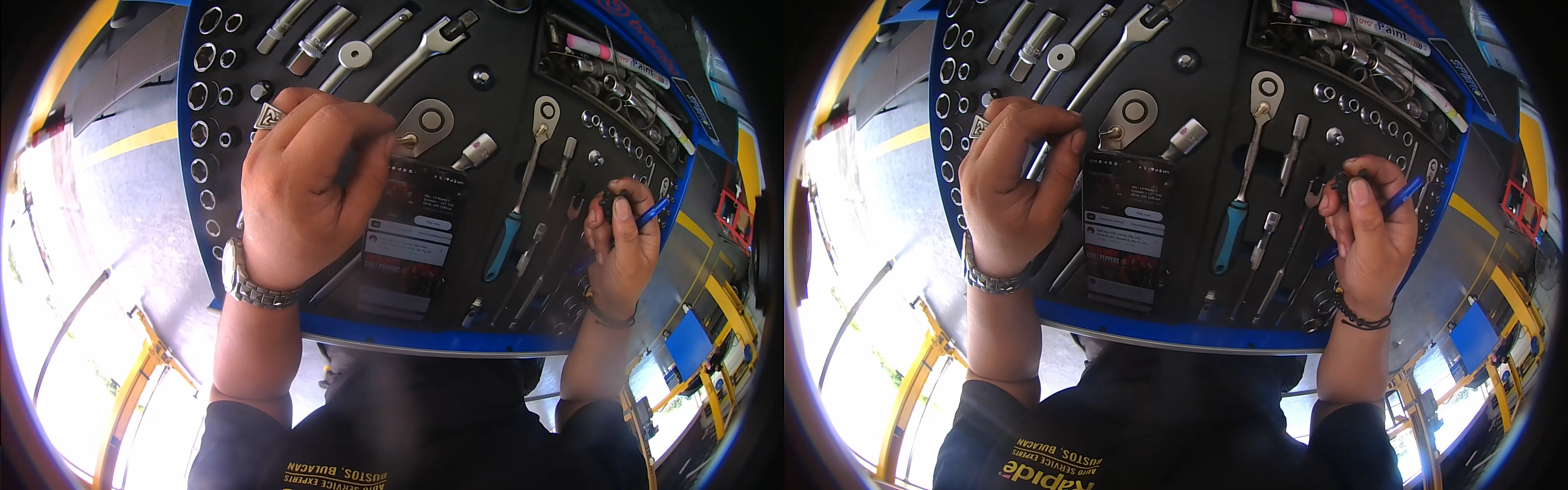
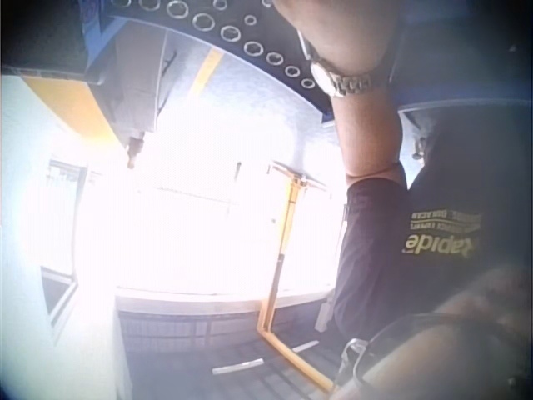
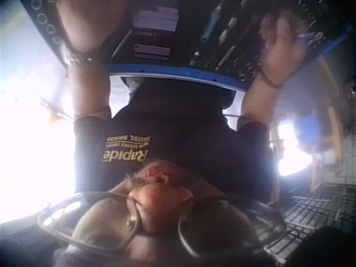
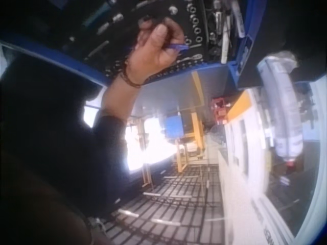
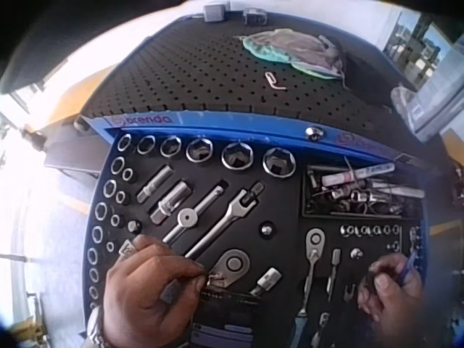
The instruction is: The person organizes tools in a blue toolbox, picking up and placing various items such as sockets, wrenches, and pliers into designated slots. The person also wipes a pair of pliers with a cloth and places them back in the drawer.
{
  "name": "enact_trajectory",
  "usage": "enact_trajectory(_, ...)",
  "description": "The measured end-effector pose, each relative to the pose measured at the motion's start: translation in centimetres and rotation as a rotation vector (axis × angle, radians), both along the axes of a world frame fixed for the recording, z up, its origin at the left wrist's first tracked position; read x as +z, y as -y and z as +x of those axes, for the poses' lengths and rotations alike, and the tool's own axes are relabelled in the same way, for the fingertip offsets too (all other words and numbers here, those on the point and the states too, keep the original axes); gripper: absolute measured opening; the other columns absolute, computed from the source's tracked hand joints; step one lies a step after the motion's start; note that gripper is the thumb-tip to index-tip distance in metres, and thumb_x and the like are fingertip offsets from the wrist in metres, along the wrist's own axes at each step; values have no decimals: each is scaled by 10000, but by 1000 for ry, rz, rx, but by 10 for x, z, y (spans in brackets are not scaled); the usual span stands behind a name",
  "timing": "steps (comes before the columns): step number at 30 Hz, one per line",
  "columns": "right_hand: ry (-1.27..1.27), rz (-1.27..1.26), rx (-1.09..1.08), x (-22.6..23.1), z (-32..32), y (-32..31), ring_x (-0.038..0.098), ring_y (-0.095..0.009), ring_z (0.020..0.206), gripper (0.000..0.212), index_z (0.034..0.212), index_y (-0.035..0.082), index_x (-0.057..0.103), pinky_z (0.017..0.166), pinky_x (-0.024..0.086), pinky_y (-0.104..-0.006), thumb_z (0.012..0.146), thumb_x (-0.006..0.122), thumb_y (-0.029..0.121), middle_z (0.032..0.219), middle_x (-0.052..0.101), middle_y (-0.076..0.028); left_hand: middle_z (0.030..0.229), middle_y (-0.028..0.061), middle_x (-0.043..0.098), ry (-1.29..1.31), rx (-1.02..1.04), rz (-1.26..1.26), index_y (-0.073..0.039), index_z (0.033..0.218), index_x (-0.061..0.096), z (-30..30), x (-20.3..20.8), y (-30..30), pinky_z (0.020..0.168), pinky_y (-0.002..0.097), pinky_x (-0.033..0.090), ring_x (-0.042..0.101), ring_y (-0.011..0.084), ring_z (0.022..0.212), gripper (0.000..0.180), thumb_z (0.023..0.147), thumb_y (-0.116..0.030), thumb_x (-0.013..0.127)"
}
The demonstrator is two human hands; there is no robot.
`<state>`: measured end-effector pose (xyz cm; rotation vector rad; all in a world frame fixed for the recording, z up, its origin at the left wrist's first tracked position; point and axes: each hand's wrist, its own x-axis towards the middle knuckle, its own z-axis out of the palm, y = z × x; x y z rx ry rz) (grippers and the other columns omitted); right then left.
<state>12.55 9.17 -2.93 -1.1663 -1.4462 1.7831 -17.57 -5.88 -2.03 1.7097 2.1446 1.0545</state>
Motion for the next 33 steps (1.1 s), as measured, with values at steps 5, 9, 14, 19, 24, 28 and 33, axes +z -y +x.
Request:
enact_trajectory(5,4,9,-5,-1,-1,0,408,-16,504,326,1328,-31,589,508,367,-182,1077,584,179,860,696,-107,852,94,729,-28,4,17,-10,964,720,1,1,0,778,319,514,671,216,790,138,843,48,747)
enact_trajectory(9,19,5,-22,0,-4,-1,399,-13,495,337,1330,-41,594,507,368,-184,1085,568,189,867,701,-103,852,98,729,-32,5,46,-7,966,721,0,0,0,764,315,517,673,216,795,149,834,56,747)
enact_trajectory(14,39,10,-28,0,-3,-1,395,-12,491,342,1319,-52,611,506,364,-187,1081,569,190,872,704,-105,861,102,733,-18,3,22,-6,971,722,1,1,1,766,314,517,676,214,802,159,831,64,746)
enact_trajectory(19,34,-24,-39,1,-2,-2,399,-20,485,327,1280,-61,634,511,367,-200,1056,585,172,854,694,-109,848,100,731,-33,-16,41,-5,967,724,0,0,1,765,313,517,675,213,802,155,832,67,747)
enact_trajectory(24,12,0,-49,-2,0,-2,403,-28,480,293,1232,-70,658,520,375,-213,1037,589,137,802,654,-95,842,96,733,-21,-3,39,-7,961,729,1,0,1,760,318,521,673,220,811,149,832,64,750)
enact_trajectory(28,17,-17,-31,-3,3,-4,403,-29,479,293,1237,-70,659,520,372,-215,1033,590,128,826,649,-97,842,95,735,-31,-4,38,-8,961,732,2,1,1,761,324,524,675,226,819,149,831,61,754)
enact_trajectory(33,51,-25,-39,0,0,-3,401,-29,484,322,1268,-73,649,513,357,-219,1045,569,146,872,660,-100,829,93,726,-52,-18,61,-7,967,733,0,0,1,752,323,515,673,229,800,147,834,53,752)
